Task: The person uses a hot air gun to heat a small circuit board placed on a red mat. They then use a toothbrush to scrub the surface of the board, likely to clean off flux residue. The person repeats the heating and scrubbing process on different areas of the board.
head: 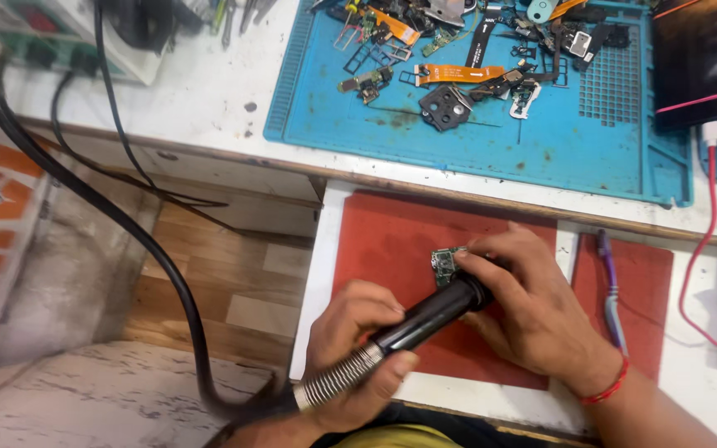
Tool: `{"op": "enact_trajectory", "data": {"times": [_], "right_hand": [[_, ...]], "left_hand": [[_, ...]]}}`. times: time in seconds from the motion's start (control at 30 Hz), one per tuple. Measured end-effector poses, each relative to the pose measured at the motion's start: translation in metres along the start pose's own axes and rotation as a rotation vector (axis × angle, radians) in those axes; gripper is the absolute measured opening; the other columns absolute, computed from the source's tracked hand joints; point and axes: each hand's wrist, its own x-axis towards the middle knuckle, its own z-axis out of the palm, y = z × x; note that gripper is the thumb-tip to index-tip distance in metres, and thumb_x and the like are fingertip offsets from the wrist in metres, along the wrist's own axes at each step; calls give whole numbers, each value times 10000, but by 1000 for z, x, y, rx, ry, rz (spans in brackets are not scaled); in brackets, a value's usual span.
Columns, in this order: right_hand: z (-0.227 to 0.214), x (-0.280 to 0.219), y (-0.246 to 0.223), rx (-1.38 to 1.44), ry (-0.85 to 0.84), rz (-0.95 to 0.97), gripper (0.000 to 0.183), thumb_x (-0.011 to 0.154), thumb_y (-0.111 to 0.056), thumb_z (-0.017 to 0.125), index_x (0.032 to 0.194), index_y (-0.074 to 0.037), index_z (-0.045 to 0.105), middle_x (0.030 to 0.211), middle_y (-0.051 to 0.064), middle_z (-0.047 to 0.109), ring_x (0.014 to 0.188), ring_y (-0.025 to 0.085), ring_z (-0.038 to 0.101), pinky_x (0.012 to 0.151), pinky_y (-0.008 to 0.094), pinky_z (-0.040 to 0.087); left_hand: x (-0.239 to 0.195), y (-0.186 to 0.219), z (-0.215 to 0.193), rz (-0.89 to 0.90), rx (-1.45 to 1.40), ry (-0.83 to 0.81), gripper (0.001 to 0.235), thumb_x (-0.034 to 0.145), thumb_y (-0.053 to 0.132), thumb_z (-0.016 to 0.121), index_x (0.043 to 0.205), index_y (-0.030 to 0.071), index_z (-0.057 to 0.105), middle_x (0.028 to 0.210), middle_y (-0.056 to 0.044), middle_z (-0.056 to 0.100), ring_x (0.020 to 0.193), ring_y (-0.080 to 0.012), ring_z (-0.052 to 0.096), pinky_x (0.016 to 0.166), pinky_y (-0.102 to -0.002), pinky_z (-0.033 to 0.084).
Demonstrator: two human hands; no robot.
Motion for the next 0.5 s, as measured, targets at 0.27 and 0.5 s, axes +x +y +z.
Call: {"op": "enact_trajectory", "data": {"times": [0.27,0.5], "right_hand": [[-5,-2,-31,-300,402,-108,647,754,-173,858,1322,-174,549,1124,96,456,1069,307,454,1114,505,421],[-2,-7,4,-215,426,89,790,894,-259,888,1481,-68,394,1347,164,416,1243,342,465,1095,424,436]], "left_hand": [[35,9,19,452,273,25,454,895,329,891,1172,66,645,1064,-104,724,895,-204,744,783,-282,625],[99,-7,-89,290,-348,722,374,1120,449,586,1270,106,592,1010,-60,598,867,-167,601,795,-333,544]]}}
